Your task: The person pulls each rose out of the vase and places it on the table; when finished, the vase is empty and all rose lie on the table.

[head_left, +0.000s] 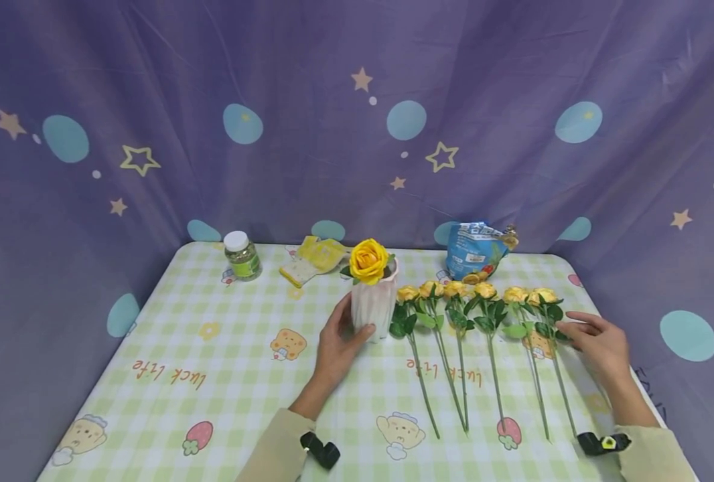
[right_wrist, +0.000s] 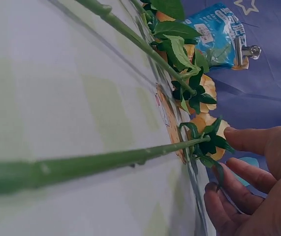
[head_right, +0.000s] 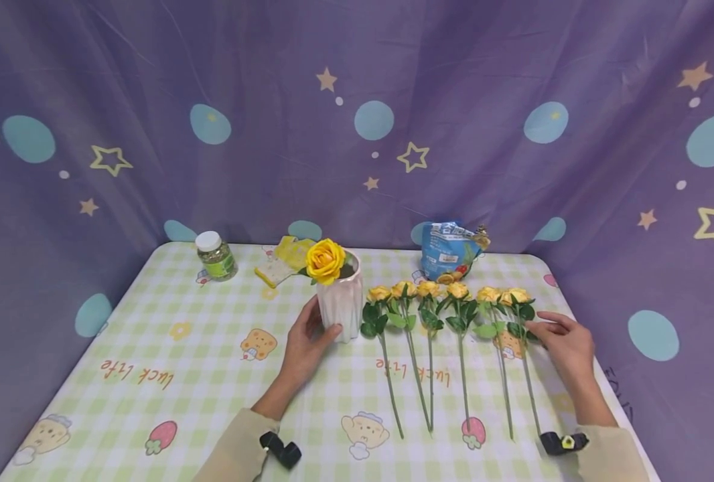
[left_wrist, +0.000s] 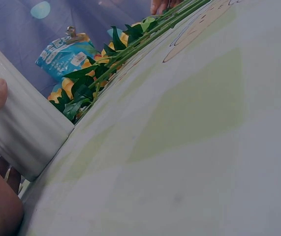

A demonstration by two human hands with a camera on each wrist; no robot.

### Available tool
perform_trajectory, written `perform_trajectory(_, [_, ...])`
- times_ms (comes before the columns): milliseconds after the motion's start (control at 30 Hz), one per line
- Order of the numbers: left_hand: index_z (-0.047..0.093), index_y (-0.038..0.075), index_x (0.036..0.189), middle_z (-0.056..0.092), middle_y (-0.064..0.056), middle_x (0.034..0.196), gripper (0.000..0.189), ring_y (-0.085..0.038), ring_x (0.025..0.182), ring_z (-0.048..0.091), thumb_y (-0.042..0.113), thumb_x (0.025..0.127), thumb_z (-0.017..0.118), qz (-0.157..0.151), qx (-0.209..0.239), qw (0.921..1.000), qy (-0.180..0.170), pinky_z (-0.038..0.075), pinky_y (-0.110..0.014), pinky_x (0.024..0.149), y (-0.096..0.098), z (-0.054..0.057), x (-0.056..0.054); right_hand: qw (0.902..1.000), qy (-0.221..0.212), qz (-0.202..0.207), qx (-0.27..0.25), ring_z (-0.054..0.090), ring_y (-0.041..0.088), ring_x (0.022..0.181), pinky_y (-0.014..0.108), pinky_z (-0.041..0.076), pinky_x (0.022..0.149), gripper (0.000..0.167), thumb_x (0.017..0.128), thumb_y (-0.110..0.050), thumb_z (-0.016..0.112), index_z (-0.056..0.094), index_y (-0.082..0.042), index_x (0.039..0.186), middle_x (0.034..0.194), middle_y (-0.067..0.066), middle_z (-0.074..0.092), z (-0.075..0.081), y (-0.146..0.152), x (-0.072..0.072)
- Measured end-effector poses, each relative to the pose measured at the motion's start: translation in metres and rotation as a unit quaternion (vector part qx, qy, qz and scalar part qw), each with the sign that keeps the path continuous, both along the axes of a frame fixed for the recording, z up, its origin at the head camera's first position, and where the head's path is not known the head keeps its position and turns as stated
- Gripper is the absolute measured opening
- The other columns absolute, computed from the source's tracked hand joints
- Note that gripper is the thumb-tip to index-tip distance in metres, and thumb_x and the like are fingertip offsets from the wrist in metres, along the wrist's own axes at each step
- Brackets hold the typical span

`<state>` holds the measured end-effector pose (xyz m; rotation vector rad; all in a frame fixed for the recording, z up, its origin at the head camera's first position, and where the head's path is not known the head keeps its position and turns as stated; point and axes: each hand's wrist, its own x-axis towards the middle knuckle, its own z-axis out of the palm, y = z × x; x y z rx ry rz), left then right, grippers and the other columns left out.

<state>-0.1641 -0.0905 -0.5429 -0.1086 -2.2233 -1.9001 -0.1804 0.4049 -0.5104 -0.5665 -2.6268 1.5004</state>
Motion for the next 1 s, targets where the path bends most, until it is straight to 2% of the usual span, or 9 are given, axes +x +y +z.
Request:
perform_trajectory(67, [0.048, 0.015, 0.168, 0.054, -0.011, 0.168, 0.078, -0.033, 0.152, 0.053, 0.020, 0.100, 0.086, -0.002, 0.000, 1.0000, -0.001, 0.041, -0.055, 0.129, 0.001, 0.001, 0.001, 1.0000, 0.006, 0.002, 0.002, 0.068, -0.006, 0.078, 0.014, 0.058, 0.069, 0.057, 0.103, -0.033, 0.082, 0.067, 0.003, 0.145, 0.082, -0.033, 0.068, -0.001, 0.000, 0.002])
perform_trajectory(267, [0.048, 0.015, 0.168, 0.054, -0.011, 0.168, 0.078, -0.032, 0.152, 0.053, 0.020, 0.100, 0.086, 0.001, -0.001, 1.0000, -0.002, 0.042, -0.055, 0.129, 0.001, 0.001, 0.001, 0.9981, 0.061, -0.012, -0.002, 0.064, -0.017, 0.084, 0.004, 0.053, 0.074, 0.048, 0.103, -0.025, 0.083, 0.071, 0.002, 0.141, 0.090, -0.038, 0.067, 0.002, -0.007, 0.004])
perform_trajectory(433, [0.048, 0.015, 0.168, 0.053, -0.011, 0.169, 0.078, -0.033, 0.153, 0.052, 0.020, 0.100, 0.086, 0.001, 0.001, 1.0000, -0.005, 0.041, -0.055, 0.130, 0.000, 0.001, 0.001, 0.9939, 0.095, -0.035, -0.044, 0.068, -0.016, 0.084, 0.004, 0.055, 0.074, 0.031, 0.102, -0.016, 0.083, 0.079, -0.010, 0.132, 0.091, -0.035, 0.071, 0.010, -0.013, 0.004])
perform_trajectory(533, [0.047, 0.015, 0.168, 0.052, -0.011, 0.169, 0.078, -0.033, 0.154, 0.052, 0.020, 0.101, 0.085, 0.000, 0.002, 1.0000, -0.004, 0.040, -0.055, 0.130, 0.000, 0.000, 0.001, 0.9892, 0.114, -0.041, -0.082, 0.070, -0.013, 0.085, 0.004, 0.056, 0.076, 0.028, 0.100, -0.009, 0.084, 0.081, -0.015, 0.127, 0.091, -0.031, 0.075, 0.016, -0.017, 0.004])
perform_trajectory(733, [0.047, 0.015, 0.168, 0.051, -0.011, 0.170, 0.078, -0.034, 0.155, 0.050, 0.022, 0.101, 0.085, -0.001, 0.002, 1.0000, -0.009, 0.039, -0.055, 0.131, 0.000, -0.001, 0.001, 0.9718, 0.159, -0.053, -0.166, 0.074, -0.006, 0.087, 0.006, 0.058, 0.079, 0.030, 0.098, 0.001, 0.084, 0.082, -0.009, 0.126, 0.095, -0.019, 0.081, 0.027, -0.030, 0.004])
perform_trajectory(933, [0.048, 0.015, 0.168, 0.052, -0.012, 0.169, 0.077, -0.034, 0.154, 0.051, 0.021, 0.101, 0.085, -0.001, 0.003, 1.0000, -0.003, 0.040, -0.055, 0.130, 0.000, -0.001, 0.001, 0.9667, 0.193, -0.055, -0.159, 0.074, -0.002, 0.090, 0.006, 0.058, 0.081, 0.034, 0.097, 0.001, 0.084, 0.080, -0.002, 0.130, 0.098, -0.016, 0.081, 0.040, -0.050, 0.010])
perform_trajectory(1000, [0.048, 0.015, 0.168, 0.052, -0.012, 0.169, 0.077, -0.034, 0.154, 0.052, 0.021, 0.101, 0.086, -0.001, 0.004, 1.0000, -0.002, 0.040, -0.055, 0.130, 0.000, 0.000, 0.001, 0.9615, 0.214, -0.052, -0.165, 0.075, 0.000, 0.091, 0.007, 0.059, 0.082, 0.035, 0.096, 0.004, 0.084, 0.079, 0.001, 0.130, 0.099, -0.013, 0.082, 0.045, -0.058, 0.012])
